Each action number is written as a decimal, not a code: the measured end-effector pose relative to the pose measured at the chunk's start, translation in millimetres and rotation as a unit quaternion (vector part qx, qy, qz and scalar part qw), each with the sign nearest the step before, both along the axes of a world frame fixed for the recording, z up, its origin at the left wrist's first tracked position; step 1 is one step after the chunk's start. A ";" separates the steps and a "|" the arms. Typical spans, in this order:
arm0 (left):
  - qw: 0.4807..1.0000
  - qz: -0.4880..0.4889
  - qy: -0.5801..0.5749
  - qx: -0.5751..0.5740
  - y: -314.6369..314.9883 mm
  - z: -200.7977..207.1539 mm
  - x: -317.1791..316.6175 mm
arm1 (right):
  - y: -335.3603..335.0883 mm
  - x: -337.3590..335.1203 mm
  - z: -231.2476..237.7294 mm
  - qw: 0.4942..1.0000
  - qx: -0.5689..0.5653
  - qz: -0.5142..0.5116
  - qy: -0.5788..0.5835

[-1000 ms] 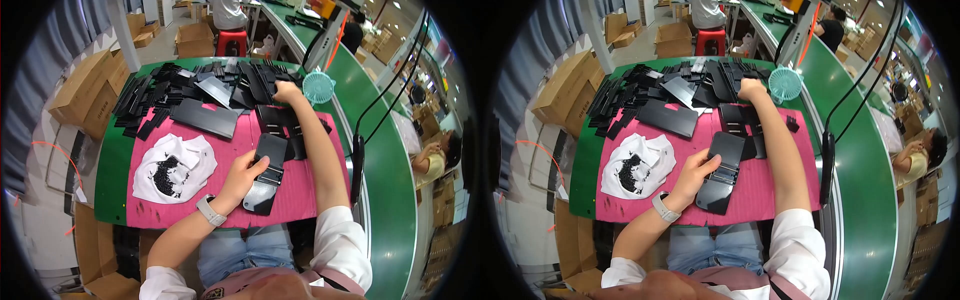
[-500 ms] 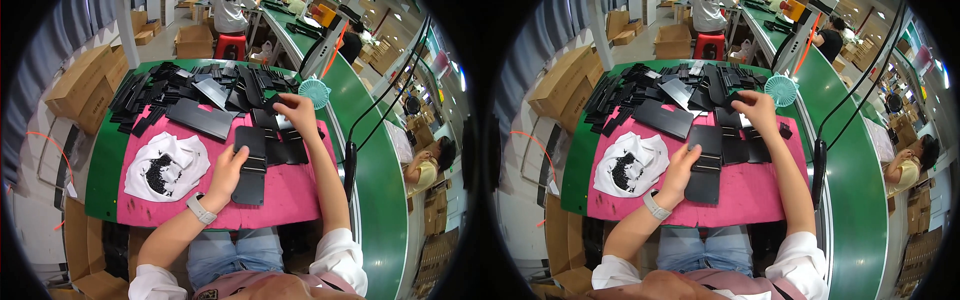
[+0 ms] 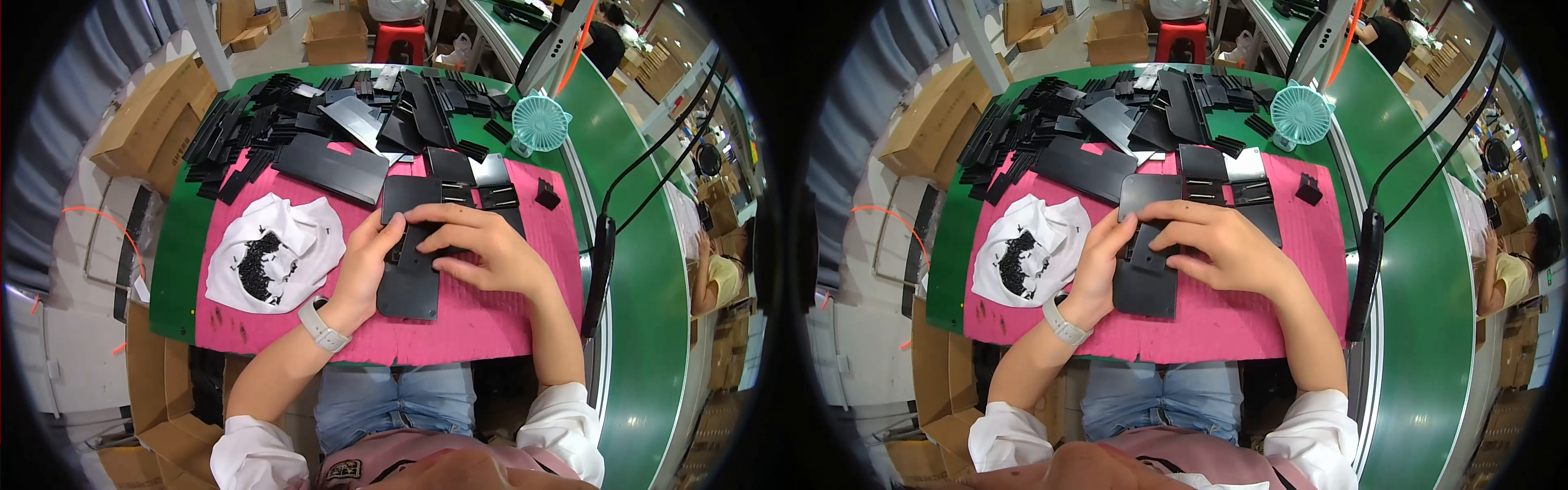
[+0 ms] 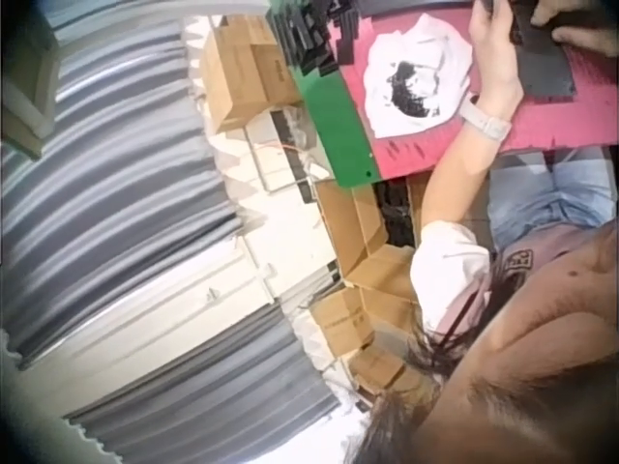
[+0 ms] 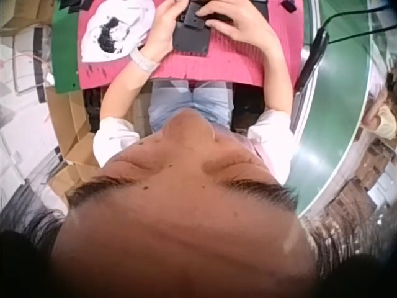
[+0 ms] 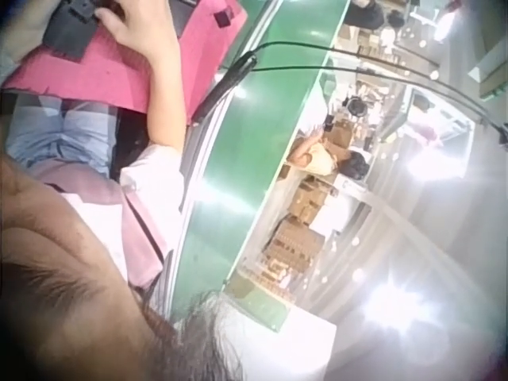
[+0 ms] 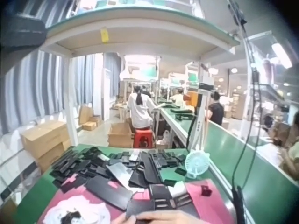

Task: Assemble plastic housing components using manual insertion and an electric screwdriver.

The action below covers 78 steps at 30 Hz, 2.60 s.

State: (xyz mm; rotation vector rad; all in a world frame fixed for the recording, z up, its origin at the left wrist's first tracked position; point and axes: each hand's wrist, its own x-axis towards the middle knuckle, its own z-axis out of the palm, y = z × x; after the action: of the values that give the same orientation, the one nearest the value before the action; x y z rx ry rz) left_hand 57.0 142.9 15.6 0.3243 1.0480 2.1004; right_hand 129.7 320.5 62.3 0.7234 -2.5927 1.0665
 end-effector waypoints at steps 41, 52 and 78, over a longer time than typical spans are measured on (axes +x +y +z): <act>0.544 0.198 0.675 -0.458 -64.5 -4.4 -43.5 | -32.4 23.3 8.0 0.991 0.111 -0.073 0.024; 0.527 0.311 0.700 -0.368 -50.4 1.8 -33.7 | 87.2 115.2 -22.0 0.663 0.408 -0.612 0.143; 0.929 0.072 0.343 -0.117 -31.1 1.4 -14.2 | 96.5 140.4 -4.6 0.804 -0.003 -0.562 -0.196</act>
State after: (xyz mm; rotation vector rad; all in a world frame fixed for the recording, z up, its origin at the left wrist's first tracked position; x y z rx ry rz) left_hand 42.8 111.8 17.0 0.9288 1.7527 1.9919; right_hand 270.2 417.0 57.7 -1.0799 -2.5456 0.8022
